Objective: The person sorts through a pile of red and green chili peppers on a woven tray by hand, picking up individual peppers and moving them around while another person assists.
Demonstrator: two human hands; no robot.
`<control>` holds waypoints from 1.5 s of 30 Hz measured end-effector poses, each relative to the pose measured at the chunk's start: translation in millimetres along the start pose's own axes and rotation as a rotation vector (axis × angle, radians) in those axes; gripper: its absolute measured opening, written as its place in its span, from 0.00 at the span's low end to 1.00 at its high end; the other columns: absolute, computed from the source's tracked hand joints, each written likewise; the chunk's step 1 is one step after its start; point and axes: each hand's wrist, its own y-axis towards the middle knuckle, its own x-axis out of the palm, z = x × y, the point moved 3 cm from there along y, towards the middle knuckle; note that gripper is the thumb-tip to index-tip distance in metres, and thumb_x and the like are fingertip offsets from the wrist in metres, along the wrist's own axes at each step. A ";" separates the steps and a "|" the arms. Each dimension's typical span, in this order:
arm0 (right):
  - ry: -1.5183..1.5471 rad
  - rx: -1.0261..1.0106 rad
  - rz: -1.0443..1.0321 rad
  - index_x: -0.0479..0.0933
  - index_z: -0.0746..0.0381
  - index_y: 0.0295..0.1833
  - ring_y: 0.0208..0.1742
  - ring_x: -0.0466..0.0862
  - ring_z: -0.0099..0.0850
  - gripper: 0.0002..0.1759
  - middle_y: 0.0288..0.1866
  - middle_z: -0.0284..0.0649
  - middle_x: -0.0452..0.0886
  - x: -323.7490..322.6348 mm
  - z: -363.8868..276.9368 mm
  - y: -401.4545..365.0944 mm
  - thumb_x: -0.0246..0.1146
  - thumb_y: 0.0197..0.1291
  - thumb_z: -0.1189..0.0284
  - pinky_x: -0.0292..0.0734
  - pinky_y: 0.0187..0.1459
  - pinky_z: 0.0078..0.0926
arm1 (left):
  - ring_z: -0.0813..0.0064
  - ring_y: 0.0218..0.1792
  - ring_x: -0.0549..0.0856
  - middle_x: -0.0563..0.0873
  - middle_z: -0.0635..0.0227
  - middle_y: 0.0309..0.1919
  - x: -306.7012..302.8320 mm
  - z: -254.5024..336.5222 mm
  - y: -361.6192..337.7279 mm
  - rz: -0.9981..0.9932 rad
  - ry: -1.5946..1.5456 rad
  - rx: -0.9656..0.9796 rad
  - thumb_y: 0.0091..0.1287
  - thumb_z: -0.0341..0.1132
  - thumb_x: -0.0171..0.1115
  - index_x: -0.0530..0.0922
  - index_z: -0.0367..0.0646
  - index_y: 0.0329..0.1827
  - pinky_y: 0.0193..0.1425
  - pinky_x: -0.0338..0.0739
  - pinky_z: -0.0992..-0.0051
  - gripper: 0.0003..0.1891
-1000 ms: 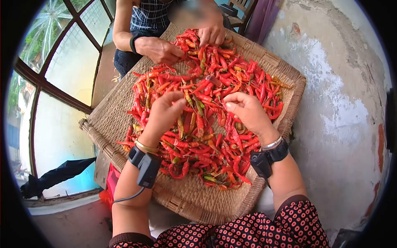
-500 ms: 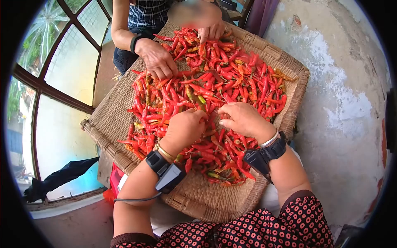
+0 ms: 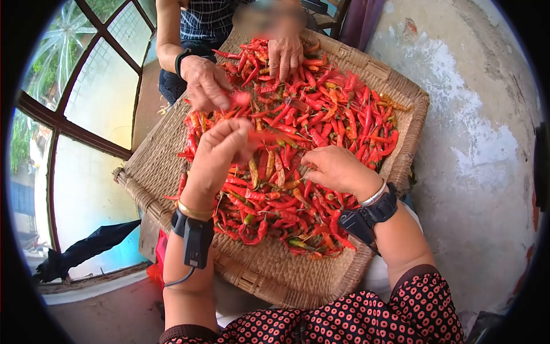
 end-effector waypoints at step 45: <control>0.300 0.060 0.079 0.81 0.64 0.34 0.33 0.80 0.38 0.09 0.27 0.43 0.80 0.9 -14.9 19.0 0.64 0.49 0.69 0.73 0.39 0.34 | 0.60 0.35 0.81 0.81 0.62 0.37 30.9 -18.4 -10.9 -0.121 1.405 0.316 0.53 0.36 0.64 0.77 0.43 0.43 0.36 0.77 0.67 0.15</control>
